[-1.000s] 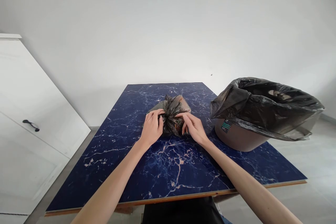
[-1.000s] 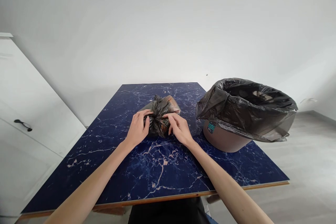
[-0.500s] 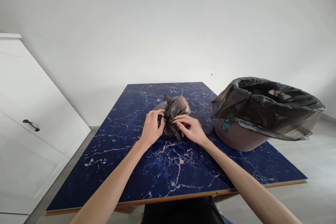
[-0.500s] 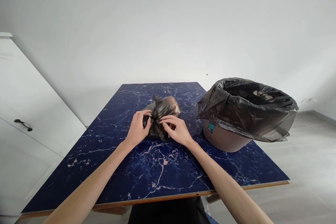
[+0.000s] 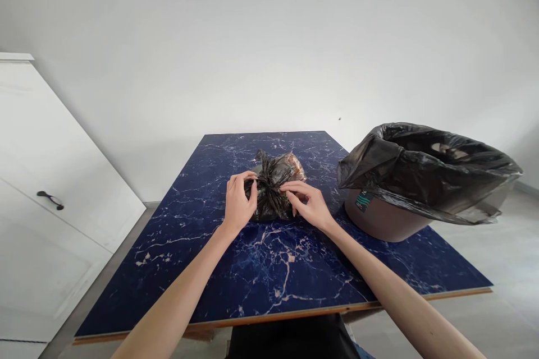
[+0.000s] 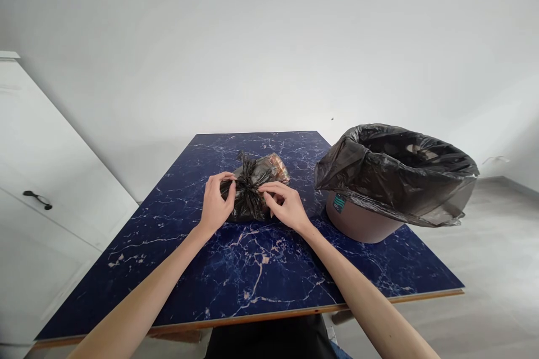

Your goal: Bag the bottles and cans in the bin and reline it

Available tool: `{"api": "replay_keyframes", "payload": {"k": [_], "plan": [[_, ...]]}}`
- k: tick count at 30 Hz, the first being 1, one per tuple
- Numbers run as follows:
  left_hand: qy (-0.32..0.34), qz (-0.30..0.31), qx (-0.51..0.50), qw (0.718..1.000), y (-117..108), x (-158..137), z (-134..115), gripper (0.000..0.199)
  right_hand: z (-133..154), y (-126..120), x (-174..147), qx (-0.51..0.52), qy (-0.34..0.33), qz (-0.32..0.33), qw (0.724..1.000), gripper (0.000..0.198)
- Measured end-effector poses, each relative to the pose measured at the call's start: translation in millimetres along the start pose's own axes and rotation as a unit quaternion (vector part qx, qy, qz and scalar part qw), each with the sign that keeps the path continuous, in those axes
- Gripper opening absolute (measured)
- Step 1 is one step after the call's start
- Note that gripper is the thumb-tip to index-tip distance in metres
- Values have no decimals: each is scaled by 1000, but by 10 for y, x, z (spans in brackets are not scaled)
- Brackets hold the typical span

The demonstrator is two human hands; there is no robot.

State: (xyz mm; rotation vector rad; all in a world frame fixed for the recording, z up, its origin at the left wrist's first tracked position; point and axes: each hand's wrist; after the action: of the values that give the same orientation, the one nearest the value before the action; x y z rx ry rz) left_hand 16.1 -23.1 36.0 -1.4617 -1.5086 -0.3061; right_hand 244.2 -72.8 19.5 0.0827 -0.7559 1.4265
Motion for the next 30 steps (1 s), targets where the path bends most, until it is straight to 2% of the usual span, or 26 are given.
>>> {"api": "replay_keyframes", "payload": {"k": [13,21,25,27,30], "plan": [[-82,-103,-64,989,-25,60,64,11,-53,-32,19,23,12,-39,999,34],[-124,-149,-90,977,-32,72,167,12,-124,-61,47,-7,52,-152,987,32],[-127,-150,-81,977,-42,72,191,13,-124,-89,55,-15,69,-178,982,30],[-115,-137,-70,981,-44,70,158,13,-97,-97,48,-18,68,-165,984,30],[-83,-100,-45,990,-35,54,70,17,-26,-91,26,-24,50,-116,992,44]]}}
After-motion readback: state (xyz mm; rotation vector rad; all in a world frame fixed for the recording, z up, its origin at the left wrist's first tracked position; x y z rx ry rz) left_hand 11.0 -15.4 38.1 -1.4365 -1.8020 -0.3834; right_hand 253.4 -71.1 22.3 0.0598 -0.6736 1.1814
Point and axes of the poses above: each hand's wrist, its own x-axis towards the middle knuckle, its own y-axis out of the palm, z = x × y, and after that the axes turned 10 degrees about -x, right-handed
